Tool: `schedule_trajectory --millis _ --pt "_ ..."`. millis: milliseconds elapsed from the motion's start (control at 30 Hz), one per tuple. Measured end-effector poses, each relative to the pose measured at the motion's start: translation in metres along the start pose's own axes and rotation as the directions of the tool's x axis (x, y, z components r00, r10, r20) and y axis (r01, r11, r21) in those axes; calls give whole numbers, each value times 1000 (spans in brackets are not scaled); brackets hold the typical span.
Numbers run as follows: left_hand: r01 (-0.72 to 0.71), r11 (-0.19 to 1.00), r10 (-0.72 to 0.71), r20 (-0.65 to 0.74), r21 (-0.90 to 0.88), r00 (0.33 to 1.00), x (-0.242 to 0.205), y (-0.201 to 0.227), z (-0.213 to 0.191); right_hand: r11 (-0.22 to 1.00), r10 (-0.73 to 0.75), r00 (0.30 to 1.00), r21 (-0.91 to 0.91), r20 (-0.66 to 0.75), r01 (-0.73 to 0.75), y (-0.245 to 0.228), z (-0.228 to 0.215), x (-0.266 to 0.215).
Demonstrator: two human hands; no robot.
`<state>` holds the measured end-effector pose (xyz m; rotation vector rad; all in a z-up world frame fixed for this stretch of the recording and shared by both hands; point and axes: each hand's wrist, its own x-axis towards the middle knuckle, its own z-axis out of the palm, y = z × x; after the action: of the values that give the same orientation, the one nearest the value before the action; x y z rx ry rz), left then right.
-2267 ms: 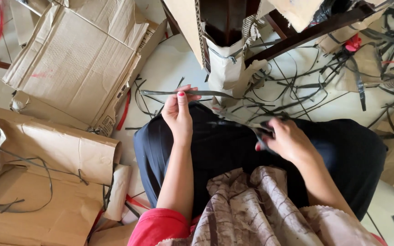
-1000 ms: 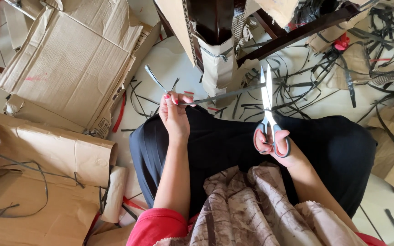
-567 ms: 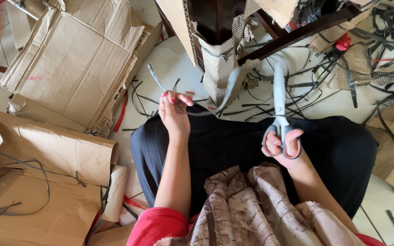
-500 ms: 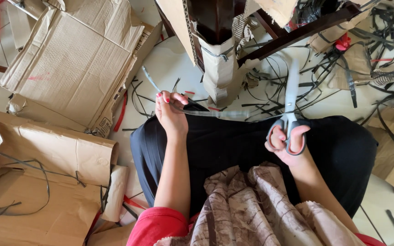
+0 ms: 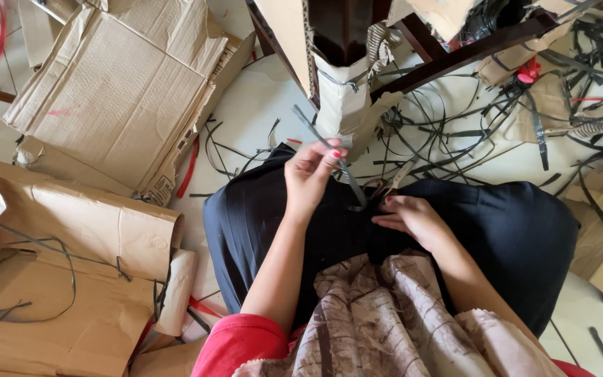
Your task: Securing cardboard protection around a furniture leg using plastic straps and scissors.
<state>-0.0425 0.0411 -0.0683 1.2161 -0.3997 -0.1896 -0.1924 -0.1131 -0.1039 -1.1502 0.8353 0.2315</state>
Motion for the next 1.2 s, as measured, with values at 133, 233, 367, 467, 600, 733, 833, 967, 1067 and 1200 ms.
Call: schedule_trajectory --millis 133,233,367,467,600,733,833,967,1067,1200 --pt "52 998 -54 43 42 998 -5 -14 2 783 -232 966 -610 -111 118 33 -10 25" --pt "47 991 -62 126 123 990 -9 -9 6 446 -543 830 -881 -128 156 17 -5 20" --pt "-63 956 -14 257 288 966 -8 -2 14 330 -834 551 -778 24 534 -37 11 3" --pt "-130 923 0 337 363 942 -9 3 18 473 -832 548 -408 84 781 -70 31 -8" --pt "-112 911 -57 390 397 919 -7 2 11 326 -899 417 -432 135 841 -70 32 9" --pt "-73 932 -41 305 356 951 -2 -3 7 326 -904 413 -450 107 831 -59 26 8" --pt "-34 956 -56 296 291 953 1 -2 8 425 -885 464 -332 43 842 -48 22 9" --pt "-83 940 -1 246 332 969 0 -9 12 470 -866 500 -306 23 828 -44 21 12" --pt "-105 930 17 245 351 969 -1 -9 12 532 -830 557 -261 26 805 -37 19 17" --pt "-141 922 38 279 359 960 -2 -2 16 633 -764 644 -137 47 762 -46 19 10"
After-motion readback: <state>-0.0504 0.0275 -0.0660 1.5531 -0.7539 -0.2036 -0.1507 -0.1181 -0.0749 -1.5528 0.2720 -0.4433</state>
